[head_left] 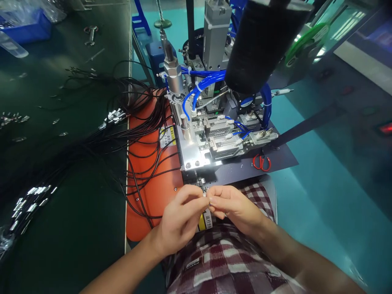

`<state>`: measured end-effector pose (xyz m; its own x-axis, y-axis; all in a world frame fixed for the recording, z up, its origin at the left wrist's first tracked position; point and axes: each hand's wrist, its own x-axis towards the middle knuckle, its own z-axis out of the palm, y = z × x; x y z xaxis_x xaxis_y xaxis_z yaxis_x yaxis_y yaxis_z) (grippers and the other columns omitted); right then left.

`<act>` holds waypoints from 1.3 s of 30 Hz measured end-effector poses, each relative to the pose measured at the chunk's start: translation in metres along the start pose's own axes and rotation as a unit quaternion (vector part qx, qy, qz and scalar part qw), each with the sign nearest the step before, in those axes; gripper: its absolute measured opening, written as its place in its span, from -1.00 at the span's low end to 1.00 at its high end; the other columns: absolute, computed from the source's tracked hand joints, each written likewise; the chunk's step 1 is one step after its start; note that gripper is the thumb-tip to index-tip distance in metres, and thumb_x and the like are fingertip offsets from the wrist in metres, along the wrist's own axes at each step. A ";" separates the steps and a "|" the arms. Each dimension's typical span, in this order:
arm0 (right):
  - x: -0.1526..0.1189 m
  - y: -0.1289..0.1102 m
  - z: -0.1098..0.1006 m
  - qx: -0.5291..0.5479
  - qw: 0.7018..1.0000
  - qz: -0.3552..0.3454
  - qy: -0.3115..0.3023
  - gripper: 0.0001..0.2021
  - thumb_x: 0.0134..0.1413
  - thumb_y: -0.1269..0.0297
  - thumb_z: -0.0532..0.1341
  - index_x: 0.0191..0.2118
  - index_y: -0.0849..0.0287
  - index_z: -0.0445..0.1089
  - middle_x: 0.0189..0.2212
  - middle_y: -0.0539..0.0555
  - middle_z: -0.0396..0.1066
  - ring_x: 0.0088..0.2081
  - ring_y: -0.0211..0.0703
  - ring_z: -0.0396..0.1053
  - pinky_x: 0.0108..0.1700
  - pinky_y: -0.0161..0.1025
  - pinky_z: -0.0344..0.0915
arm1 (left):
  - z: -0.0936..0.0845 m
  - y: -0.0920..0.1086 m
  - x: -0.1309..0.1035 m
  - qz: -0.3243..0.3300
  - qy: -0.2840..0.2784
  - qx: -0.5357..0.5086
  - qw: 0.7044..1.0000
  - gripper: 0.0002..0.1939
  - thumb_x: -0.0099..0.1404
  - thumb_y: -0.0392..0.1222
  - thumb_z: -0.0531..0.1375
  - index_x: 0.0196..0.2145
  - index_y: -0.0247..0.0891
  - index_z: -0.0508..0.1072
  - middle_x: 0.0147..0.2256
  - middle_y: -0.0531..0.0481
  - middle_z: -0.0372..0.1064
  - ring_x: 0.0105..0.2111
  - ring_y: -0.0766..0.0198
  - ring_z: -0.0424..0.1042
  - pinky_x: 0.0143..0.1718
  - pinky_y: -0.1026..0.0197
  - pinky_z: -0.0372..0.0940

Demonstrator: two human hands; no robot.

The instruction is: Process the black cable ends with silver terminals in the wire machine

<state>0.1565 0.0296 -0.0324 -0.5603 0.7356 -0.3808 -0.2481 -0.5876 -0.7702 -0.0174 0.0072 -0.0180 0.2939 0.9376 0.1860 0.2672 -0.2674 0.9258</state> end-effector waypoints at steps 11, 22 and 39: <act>0.000 -0.003 0.005 -0.078 0.994 -0.028 0.078 -0.72 -0.03 0.11 0.30 -0.48 0.24 0.32 -0.60 -0.09 0.25 -0.62 -0.40 0.13 -0.53 -0.36 0.08 | 0.005 0.010 0.014 -0.248 0.021 -0.180 0.952 -0.88 0.19 -0.20 0.22 -0.45 -0.30 0.44 -0.42 0.04 0.26 -0.69 0.55 0.09 -0.70 0.39 -0.01; 0.021 -0.012 -0.019 -0.154 0.982 -0.027 0.109 -0.76 -0.04 0.15 0.28 -0.50 0.22 0.32 -0.56 -0.05 0.33 -0.61 -0.37 0.15 -0.53 -0.33 0.08 | -0.005 -0.008 0.014 -0.062 0.012 0.154 0.986 -0.84 0.32 -0.36 0.08 -0.26 -0.26 0.45 -0.34 0.01 0.29 -0.33 0.34 0.35 -0.33 0.33 0.28; 0.034 -0.004 -0.027 -0.147 0.983 -0.011 0.112 -0.78 -0.06 0.19 0.27 -0.51 0.23 0.32 -0.56 -0.06 0.33 -0.62 -0.39 0.16 -0.52 -0.34 0.08 | -0.017 -0.031 0.012 0.111 -0.085 0.378 0.915 -0.66 0.37 -0.38 -0.04 0.00 -0.35 0.41 -0.31 -0.07 0.27 -0.40 0.29 0.37 -0.42 0.29 0.31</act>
<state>0.1593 0.0660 -0.0565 -0.3618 0.8216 -0.4406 -0.0008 -0.4729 -0.8811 -0.0374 0.0304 -0.0388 0.5402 0.8099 0.2287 0.7223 -0.5856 0.3678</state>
